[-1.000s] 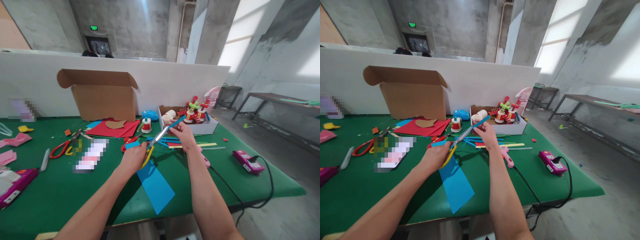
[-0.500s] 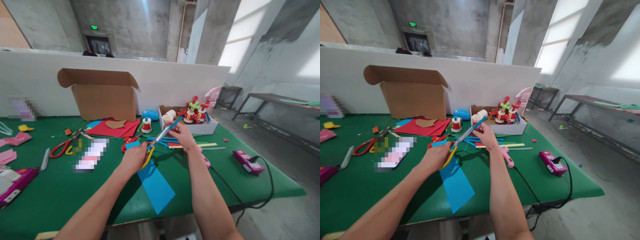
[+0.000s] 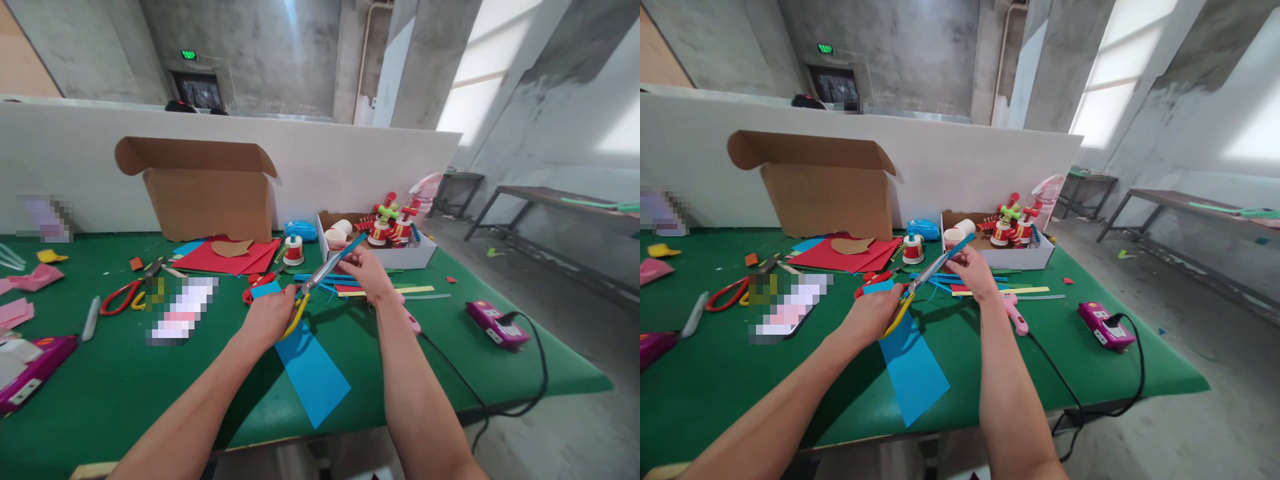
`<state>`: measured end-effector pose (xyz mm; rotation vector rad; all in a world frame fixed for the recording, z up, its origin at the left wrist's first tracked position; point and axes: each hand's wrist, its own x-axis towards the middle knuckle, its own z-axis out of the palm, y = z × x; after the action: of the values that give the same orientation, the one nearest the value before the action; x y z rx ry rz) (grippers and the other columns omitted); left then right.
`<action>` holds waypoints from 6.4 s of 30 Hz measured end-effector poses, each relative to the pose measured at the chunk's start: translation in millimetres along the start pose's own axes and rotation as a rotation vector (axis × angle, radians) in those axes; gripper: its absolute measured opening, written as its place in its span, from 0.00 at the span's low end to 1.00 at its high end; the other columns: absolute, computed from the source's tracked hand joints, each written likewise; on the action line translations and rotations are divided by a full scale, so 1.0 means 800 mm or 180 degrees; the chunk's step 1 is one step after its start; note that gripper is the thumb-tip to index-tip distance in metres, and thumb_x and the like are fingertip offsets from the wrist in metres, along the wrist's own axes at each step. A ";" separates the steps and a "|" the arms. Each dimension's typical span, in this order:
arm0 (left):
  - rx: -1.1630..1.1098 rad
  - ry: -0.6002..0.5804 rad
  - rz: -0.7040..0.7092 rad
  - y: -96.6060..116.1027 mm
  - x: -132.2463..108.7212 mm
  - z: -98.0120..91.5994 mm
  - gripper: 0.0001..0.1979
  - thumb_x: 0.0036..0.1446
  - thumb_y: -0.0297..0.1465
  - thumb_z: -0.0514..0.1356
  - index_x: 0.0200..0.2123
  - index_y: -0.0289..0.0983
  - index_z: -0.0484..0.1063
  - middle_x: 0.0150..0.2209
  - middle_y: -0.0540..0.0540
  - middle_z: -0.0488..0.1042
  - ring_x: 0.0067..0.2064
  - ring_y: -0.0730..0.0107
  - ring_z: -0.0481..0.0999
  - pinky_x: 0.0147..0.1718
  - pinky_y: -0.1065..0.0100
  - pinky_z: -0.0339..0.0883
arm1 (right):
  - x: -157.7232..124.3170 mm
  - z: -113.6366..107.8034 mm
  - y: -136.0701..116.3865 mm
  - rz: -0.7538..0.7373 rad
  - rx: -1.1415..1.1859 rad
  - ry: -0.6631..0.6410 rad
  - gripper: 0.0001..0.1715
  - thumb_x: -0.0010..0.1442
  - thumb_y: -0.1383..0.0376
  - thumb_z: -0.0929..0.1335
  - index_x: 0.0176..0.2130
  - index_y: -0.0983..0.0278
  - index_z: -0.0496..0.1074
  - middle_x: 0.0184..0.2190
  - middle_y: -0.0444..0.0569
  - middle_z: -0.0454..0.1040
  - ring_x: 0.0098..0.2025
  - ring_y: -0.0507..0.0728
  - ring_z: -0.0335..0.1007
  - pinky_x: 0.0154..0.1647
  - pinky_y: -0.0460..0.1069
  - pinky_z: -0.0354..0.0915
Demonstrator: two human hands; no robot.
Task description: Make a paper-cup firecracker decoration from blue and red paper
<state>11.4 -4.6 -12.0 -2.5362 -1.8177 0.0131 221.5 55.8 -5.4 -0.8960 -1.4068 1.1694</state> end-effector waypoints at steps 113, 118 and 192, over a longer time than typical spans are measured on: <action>0.0005 -0.0055 -0.0074 -0.001 0.004 0.003 0.14 0.61 0.30 0.46 0.47 0.32 0.64 0.36 0.38 0.77 0.38 0.52 0.78 0.29 0.62 0.68 | 0.002 0.003 0.003 -0.0096 0.0337 0.0322 0.25 0.45 0.61 0.74 0.45 0.60 0.73 0.28 0.41 0.73 0.34 0.53 0.71 0.42 0.52 0.70; 0.0010 -0.0045 -0.0104 -0.001 0.004 0.003 0.14 0.61 0.30 0.46 0.47 0.32 0.64 0.36 0.38 0.76 0.38 0.52 0.78 0.29 0.62 0.68 | 0.002 0.006 0.003 -0.0067 0.0365 0.0154 0.24 0.45 0.62 0.74 0.44 0.59 0.73 0.30 0.42 0.75 0.35 0.53 0.72 0.44 0.52 0.70; -0.0012 -0.0008 -0.0073 -0.001 0.003 0.002 0.17 0.61 0.29 0.45 0.51 0.32 0.62 0.36 0.38 0.76 0.38 0.52 0.78 0.29 0.62 0.68 | 0.000 0.015 0.006 0.0129 0.0375 0.0200 0.15 0.43 0.56 0.75 0.27 0.63 0.71 0.22 0.42 0.73 0.26 0.51 0.70 0.34 0.49 0.68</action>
<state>11.3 -2.4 -13.7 -2.5189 -1.8491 0.0127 209.3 55.1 -9.6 -0.8742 -1.2610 1.2314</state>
